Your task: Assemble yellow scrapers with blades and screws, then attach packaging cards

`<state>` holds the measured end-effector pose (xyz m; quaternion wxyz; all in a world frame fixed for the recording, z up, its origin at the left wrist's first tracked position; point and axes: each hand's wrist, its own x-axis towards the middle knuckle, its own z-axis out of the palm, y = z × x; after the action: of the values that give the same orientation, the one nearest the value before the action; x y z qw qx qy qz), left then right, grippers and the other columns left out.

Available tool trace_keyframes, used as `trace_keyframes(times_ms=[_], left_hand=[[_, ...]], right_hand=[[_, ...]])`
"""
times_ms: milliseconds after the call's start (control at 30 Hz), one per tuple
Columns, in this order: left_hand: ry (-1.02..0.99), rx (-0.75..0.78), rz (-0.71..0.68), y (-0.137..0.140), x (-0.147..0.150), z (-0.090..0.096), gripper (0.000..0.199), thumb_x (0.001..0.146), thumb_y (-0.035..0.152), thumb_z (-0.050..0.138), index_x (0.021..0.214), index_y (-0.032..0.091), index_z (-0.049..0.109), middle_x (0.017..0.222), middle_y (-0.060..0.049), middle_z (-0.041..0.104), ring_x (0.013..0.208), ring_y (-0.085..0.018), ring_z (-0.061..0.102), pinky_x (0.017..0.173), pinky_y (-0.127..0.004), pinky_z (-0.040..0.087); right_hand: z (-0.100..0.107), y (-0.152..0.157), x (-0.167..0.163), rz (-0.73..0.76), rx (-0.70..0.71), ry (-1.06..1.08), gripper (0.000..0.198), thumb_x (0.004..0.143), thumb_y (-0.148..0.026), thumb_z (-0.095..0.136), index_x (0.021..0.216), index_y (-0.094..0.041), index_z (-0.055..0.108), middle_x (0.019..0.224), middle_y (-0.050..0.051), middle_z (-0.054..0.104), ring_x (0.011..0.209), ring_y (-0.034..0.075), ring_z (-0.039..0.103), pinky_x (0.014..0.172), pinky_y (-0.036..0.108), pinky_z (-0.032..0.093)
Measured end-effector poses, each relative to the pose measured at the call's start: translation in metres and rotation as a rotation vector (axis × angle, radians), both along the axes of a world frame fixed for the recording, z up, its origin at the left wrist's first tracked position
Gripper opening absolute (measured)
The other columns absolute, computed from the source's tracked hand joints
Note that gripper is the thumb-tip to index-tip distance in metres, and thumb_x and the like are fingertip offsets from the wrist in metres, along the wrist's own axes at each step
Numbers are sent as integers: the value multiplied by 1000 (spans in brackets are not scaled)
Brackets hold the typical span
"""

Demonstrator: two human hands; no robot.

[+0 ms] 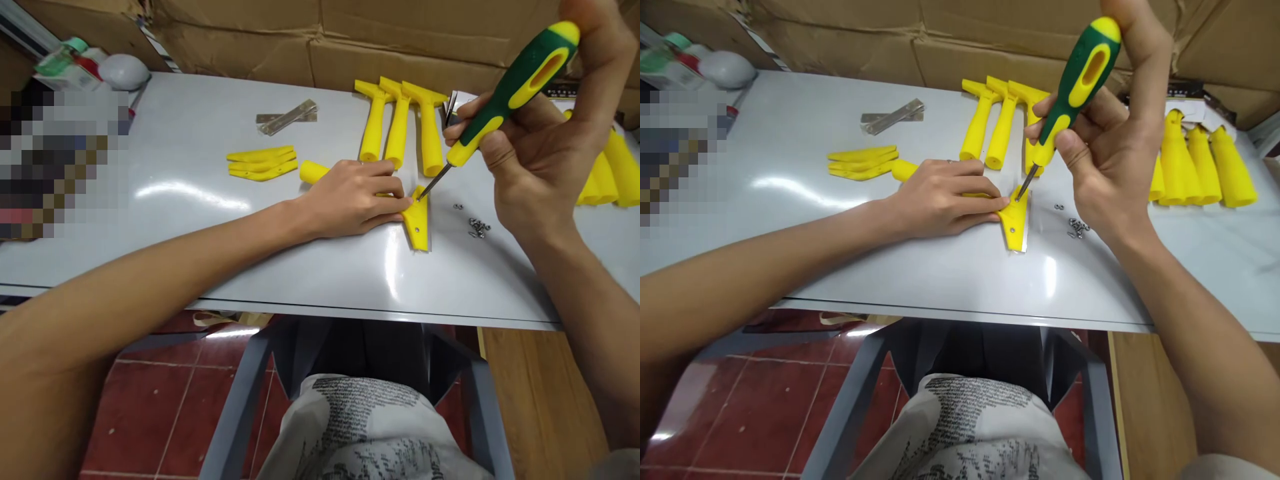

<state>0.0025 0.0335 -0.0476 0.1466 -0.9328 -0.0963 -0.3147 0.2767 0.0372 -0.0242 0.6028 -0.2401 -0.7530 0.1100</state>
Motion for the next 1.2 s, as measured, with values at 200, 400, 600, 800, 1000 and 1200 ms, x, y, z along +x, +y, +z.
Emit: trace_keyframes(times_ms=[200,400,600,800,1000,1200], left_hand=[[22,-48,2,2,-1,-2,35,120,48,55,121,25,81,107,-5,84,104,-22,75,68,-34,46],[8,-4,-12,1,-1,-1,33,119,46,57,120,24,81,104,-4,84,100,-20,73,66,-34,43],[39,-122,11,1,-1,-2,38,119,52,53,123,28,82,110,-7,83,106,-23,73,72,-36,49],[45,-139,-1,2,-2,-2,38,119,51,54,124,26,82,109,-7,83,105,-22,73,73,-35,48],[7,-55,-31,1,-2,0,34,118,48,59,122,23,82,107,-6,84,104,-20,72,70,-32,44],[16,26,-2,0,0,0,35,119,46,56,117,23,82,104,-6,84,100,-21,73,65,-34,40]], right_hand=[[3,-9,-2,30,-32,-7,79,89,-79,81,159,-66,47,175,-13,32,110,19,77,98,48,75],[5,-11,-4,9,-59,-9,84,83,-82,84,157,-62,52,175,-9,35,105,19,78,98,48,76],[3,-7,-4,36,-4,47,76,87,-79,85,153,-74,46,179,-21,33,104,16,81,97,49,71],[4,-6,-3,25,-3,18,82,84,-82,83,157,-63,52,175,-11,38,101,17,77,90,43,76],[1,-1,-1,17,1,21,89,79,-87,84,158,-60,52,174,-6,36,99,17,76,91,45,75],[1,2,-1,13,44,3,90,80,-84,84,160,-60,51,174,-7,37,97,16,78,86,43,76]])
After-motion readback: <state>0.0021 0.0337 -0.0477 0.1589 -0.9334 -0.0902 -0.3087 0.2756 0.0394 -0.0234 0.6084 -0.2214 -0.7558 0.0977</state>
